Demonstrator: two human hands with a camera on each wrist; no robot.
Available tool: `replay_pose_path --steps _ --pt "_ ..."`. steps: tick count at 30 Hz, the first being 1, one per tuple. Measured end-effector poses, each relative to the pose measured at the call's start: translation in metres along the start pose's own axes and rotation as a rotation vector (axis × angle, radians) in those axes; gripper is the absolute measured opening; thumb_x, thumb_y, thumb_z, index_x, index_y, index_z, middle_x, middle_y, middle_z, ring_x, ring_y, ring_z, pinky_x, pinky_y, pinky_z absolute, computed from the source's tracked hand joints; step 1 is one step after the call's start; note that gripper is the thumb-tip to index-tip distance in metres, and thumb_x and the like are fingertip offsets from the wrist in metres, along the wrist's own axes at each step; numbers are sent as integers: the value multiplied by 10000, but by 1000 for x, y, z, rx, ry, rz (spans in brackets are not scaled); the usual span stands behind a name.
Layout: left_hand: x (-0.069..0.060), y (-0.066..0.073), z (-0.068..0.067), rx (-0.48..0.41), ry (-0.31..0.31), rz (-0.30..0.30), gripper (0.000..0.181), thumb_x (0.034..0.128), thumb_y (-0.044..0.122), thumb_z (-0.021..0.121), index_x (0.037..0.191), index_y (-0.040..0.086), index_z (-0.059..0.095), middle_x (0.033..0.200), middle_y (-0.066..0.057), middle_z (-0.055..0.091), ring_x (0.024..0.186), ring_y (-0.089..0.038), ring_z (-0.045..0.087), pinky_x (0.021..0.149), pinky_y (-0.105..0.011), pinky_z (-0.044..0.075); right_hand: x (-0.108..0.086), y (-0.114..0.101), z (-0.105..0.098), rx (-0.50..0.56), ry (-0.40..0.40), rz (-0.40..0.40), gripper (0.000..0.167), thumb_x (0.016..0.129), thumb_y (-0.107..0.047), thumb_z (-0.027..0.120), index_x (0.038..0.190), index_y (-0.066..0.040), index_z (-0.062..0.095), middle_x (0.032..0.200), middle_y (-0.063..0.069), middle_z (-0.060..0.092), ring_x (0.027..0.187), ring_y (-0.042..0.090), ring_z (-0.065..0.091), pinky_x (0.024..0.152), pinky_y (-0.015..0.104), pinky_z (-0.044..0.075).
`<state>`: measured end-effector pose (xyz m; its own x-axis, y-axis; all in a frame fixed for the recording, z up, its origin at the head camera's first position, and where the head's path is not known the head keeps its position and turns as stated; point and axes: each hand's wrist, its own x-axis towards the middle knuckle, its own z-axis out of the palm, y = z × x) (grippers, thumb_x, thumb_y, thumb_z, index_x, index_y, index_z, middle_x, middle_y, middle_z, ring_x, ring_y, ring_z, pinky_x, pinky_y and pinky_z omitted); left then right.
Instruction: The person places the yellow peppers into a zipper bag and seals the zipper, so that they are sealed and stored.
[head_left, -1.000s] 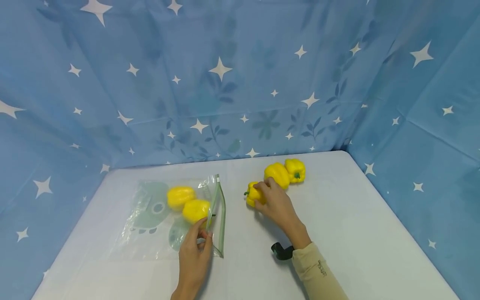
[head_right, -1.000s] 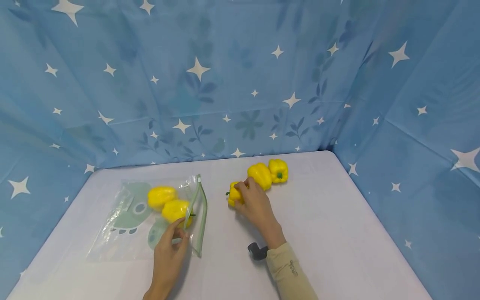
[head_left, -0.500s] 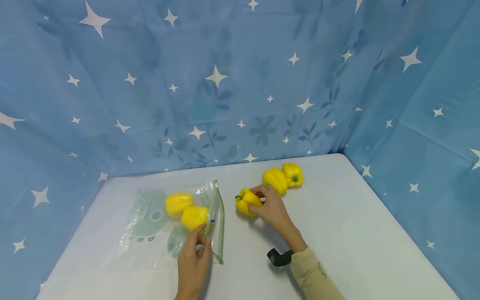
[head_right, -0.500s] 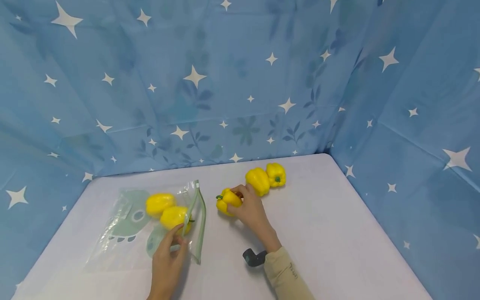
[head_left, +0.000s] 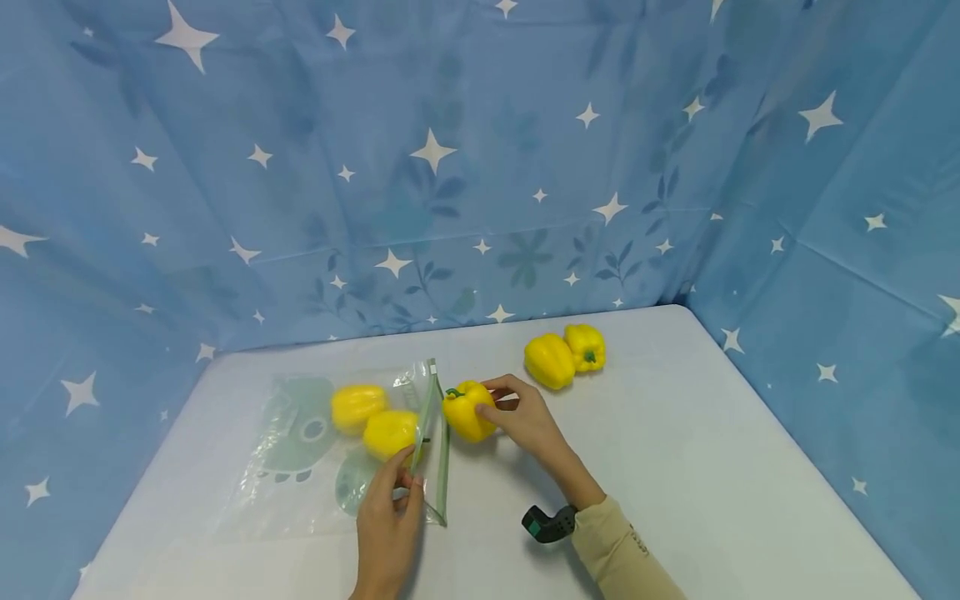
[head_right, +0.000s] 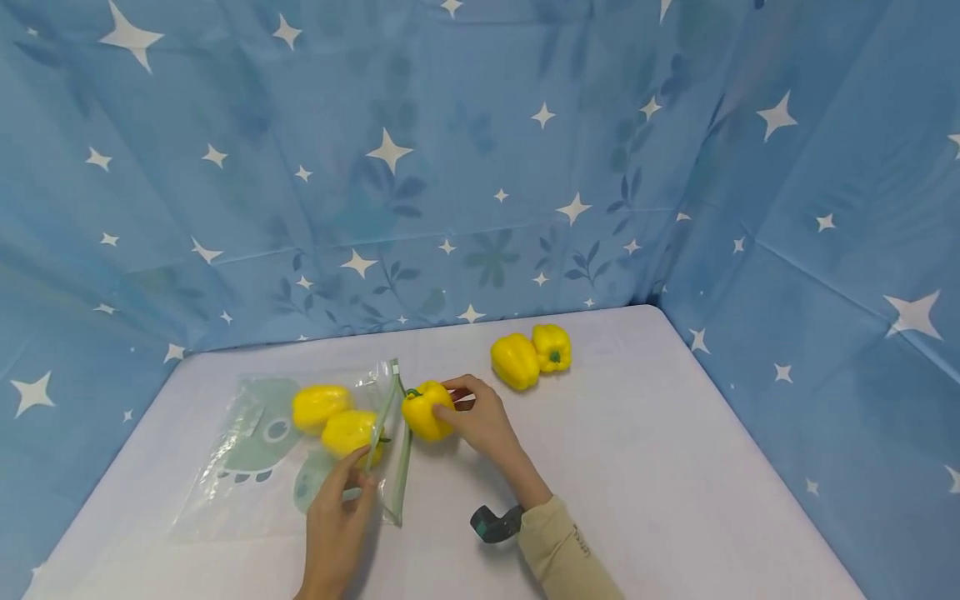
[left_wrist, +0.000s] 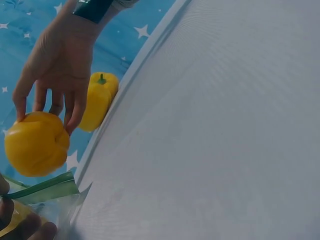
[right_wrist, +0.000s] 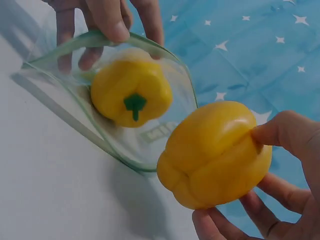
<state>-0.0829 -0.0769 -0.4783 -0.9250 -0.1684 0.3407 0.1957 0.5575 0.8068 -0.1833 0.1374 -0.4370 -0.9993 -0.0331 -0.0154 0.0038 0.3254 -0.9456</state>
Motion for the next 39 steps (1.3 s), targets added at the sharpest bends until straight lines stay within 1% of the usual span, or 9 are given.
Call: replay_pose_path --steps 6,14,21,25,28,30,32,37,39 --pt "-1 -1 -1 1 16 12 473 943 -28 711 1361 187 660 932 21 616 893 -85 587 725 -208 613 -3 -3 10 77 -34 14 345 902 -226 809 1217 -114 726 1171 133 660 968 237 693 768 332 621" --pt "4 0 1 -28 34 103 504 933 -45 717 1375 189 661 955 52 614 907 -73 600 724 -233 623 -7 -10 20 147 -49 43 389 904 -239 811 1227 -48 706 1133 155 637 856 191 689 731 355 647" --pt "0 -4 2 -4 40 119 504 928 -58 718 1367 185 672 967 54 625 910 -27 586 708 -222 615 -11 -4 30 176 -64 87 412 914 -256 805 1225 -12 688 1131 166 627 793 191 660 697 368 654" --pt "-1 -5 1 -9 35 128 499 944 -50 705 1378 194 669 1009 16 655 915 -24 585 709 -222 616 -12 -2 33 184 -74 100 431 918 -270 800 1239 -8 682 1144 176 627 812 196 658 699 354 655" --pt "-1 -5 1 -15 29 134 485 961 -34 693 1388 195 666 1075 -37 684 928 -27 588 720 -221 616 -13 -3 35 196 -90 109 456 917 -275 800 1257 0 670 1164 185 621 858 207 658 725 356 658" --pt "0 -4 1 -20 22 133 479 968 -27 688 1392 196 665 1082 -52 684 932 -26 587 731 -220 616 -14 -3 36 205 -98 117 470 916 -280 801 1265 3 663 1174 189 614 887 216 657 748 360 660" --pt "0 -4 1 -23 13 130 475 972 -19 685 1396 196 664 1074 -46 677 933 -25 583 741 -224 616 -14 -3 37 216 -101 124 472 917 -285 802 1265 0 661 1176 188 610 904 220 657 766 362 659" --pt "0 -4 3 -21 -14 122 476 975 -10 687 1397 208 664 973 54 593 918 -18 560 753 -232 620 -17 -2 41 229 -96 122 463 923 -281 797 1265 0 661 1155 186 612 902 211 649 783 370 658" --pt "-1 -4 3 -22 -16 128 477 971 -16 689 1393 202 666 966 62 582 914 -18 556 749 -234 622 -19 -2 43 236 -93 120 462 926 -274 795 1270 3 658 1143 186 611 885 202 647 783 372 658"
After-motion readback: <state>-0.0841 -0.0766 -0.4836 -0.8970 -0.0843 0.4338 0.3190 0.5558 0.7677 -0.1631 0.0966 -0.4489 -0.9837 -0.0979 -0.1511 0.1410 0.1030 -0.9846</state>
